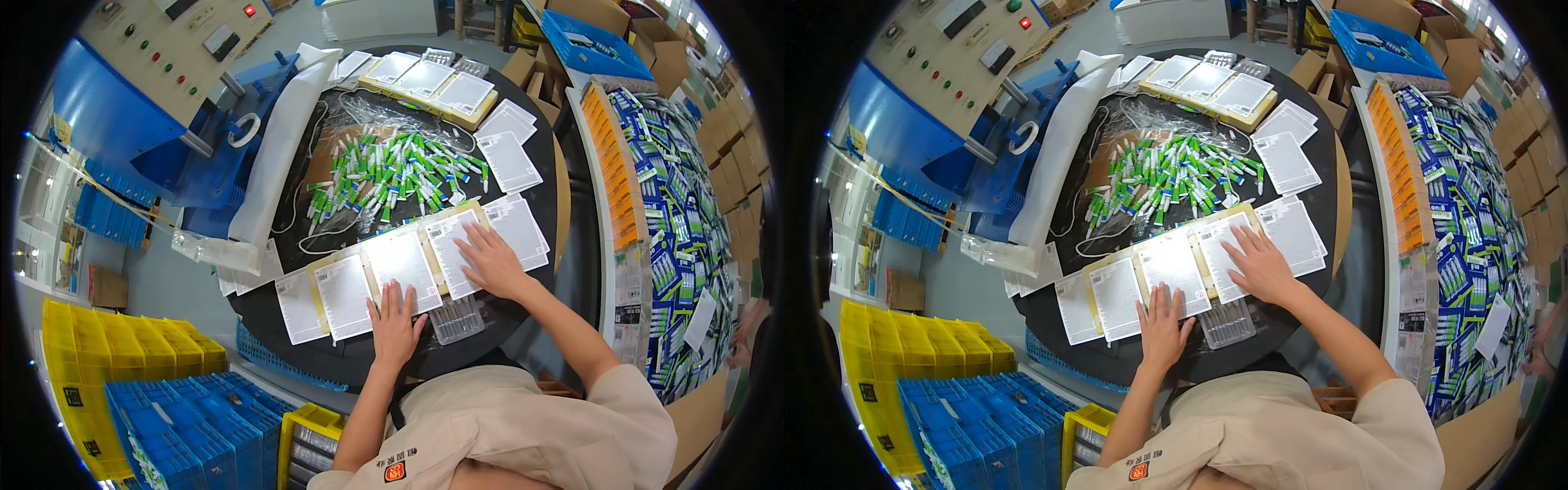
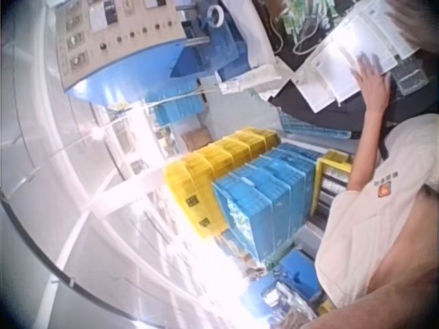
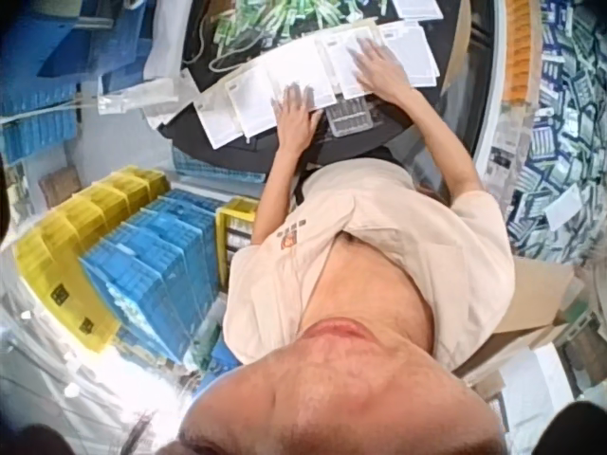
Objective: The person assembles small green and white cylindrical components into a multi-slot wooden jig. They place the components into the jig, cover them with white paper sheets, and then remove the sheets to reveal the arranged components. The process is repeated multiple times.
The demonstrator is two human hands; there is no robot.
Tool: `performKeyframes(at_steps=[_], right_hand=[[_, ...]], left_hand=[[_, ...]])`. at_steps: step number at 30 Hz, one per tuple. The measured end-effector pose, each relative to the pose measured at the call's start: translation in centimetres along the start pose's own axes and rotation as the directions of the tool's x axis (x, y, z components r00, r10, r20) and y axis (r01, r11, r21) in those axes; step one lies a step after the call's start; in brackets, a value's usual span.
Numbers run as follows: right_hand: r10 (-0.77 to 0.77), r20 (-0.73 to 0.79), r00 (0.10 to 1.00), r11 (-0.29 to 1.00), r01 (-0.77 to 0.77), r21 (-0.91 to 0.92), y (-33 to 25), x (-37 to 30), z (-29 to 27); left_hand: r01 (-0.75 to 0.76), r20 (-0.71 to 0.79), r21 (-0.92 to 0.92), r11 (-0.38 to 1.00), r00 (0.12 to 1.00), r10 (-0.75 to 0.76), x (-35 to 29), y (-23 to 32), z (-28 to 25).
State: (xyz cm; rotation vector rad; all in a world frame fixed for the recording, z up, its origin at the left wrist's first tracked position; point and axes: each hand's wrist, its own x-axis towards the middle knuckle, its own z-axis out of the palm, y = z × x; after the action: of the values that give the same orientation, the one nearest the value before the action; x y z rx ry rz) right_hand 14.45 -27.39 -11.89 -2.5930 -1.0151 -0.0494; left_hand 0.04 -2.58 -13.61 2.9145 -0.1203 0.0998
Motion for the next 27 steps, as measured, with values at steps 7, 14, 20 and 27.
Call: performKeyframes(at_steps=[7, 14, 20, 27], right_hand=[[0.124, -0.154, 0.98, 0.982, -0.144, -0.12, -1.2, 2.6, 6.2], [0.246, -0.1, 0.964, 0.947, -0.261, -0.189, -1.3, 6.2, 6.7], [0.374, -0.209, 0.904, 0.923, -0.385, -0.014, 0.5, 8.7, 2.3], [0.999, 0.026, -0.022, -0.034, -0.604, 0.796, 25.2, -3.7, 3.0]], left_hand=[[0.011, 0.03, 0.065, 0.998, 0.999, -0.013, 0.1, -0.3, 1.6], [0.016, 0.069, 0.096, 0.995, 0.997, -0.023, 0.8, -0.3, 1.0], [0.116, -0.07, -0.06, 0.991, 0.99, -0.12, 1.4, -1.4, -2.1], [0.301, 0.128, -0.951, 0.07, 0.591, -0.796, -11.8, -6.9, -2.0]])
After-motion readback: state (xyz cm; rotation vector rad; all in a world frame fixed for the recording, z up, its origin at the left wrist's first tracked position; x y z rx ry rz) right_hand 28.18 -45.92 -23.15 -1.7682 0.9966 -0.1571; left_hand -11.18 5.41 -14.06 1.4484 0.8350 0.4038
